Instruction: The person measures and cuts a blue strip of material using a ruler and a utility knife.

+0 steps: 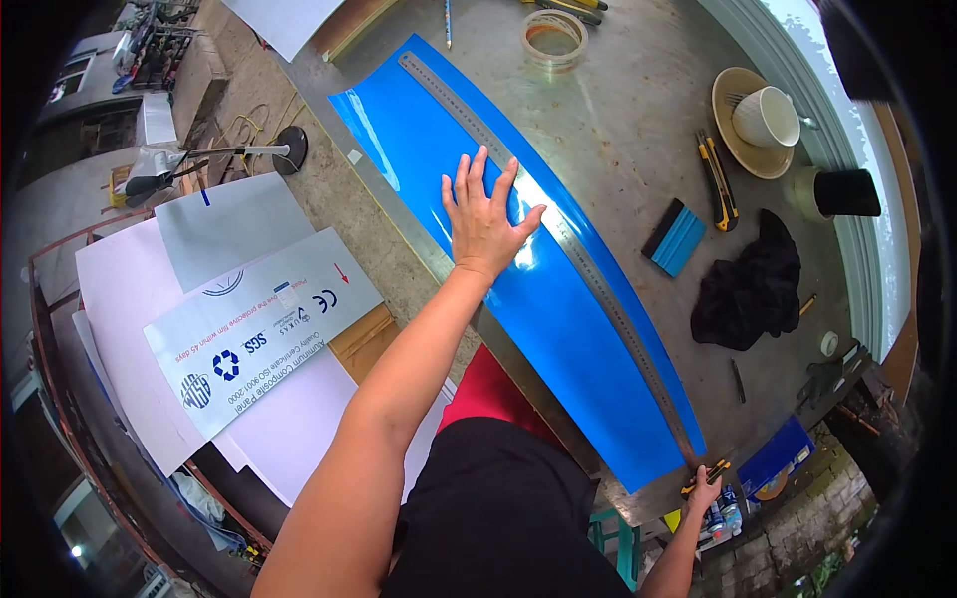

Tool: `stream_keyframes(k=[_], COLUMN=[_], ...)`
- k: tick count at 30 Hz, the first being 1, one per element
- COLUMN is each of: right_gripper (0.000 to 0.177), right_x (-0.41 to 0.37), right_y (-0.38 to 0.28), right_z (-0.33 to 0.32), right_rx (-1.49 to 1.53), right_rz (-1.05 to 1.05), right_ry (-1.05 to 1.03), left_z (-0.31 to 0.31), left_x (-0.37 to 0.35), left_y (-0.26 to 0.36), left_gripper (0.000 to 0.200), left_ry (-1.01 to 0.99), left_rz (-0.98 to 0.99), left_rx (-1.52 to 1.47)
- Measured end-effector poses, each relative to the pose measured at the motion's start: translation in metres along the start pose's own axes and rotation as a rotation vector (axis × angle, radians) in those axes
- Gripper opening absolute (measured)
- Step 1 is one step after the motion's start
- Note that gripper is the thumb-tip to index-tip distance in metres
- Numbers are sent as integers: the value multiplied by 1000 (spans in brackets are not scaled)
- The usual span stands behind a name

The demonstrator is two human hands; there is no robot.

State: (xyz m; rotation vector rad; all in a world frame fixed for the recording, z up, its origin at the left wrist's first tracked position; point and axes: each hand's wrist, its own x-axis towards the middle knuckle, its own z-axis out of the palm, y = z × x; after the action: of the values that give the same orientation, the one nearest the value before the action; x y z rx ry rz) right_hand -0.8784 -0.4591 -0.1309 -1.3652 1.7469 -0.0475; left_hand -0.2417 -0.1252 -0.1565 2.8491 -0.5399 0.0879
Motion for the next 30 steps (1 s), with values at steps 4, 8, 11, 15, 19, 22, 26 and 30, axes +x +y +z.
stream_keyframes(k=[4, 8, 11, 15, 19, 22, 26, 30], right_gripper=[25, 25, 24, 23, 25, 27, 39, 31], right_x=[-2, -4, -3, -1, 2, 5, 3, -13], right_y=[-3, -5, -2, 1, 9, 18, 14, -9], right_z=[2, 4, 3, 4, 1, 3, 8, 15], right_rx=[-11, 7, -4, -10, 45, 47, 87, 143], right_rz=[-27, -40, -40, -70, -84, -76, -28, -23], right_ry=[-5, -13, -5, 16, -10, 9, 47, 48], left_z=[1, 2, 2, 3, 5, 7, 14, 18], left_x=[-1, -1, -1, 0, 0, -1, 1, 7], left_y=[0, -1, -1, -1, -2, -3, -13, -20], left_gripper=[76, 76, 76, 74, 74, 74, 71, 65], left_ry=[5, 8, 9, 31, 52, 62, 93, 113], left_rz=[3, 8, 9, 18, 46, 68, 149, 235], left_rx=[4, 14, 12, -5, 9, 38, 82, 68])
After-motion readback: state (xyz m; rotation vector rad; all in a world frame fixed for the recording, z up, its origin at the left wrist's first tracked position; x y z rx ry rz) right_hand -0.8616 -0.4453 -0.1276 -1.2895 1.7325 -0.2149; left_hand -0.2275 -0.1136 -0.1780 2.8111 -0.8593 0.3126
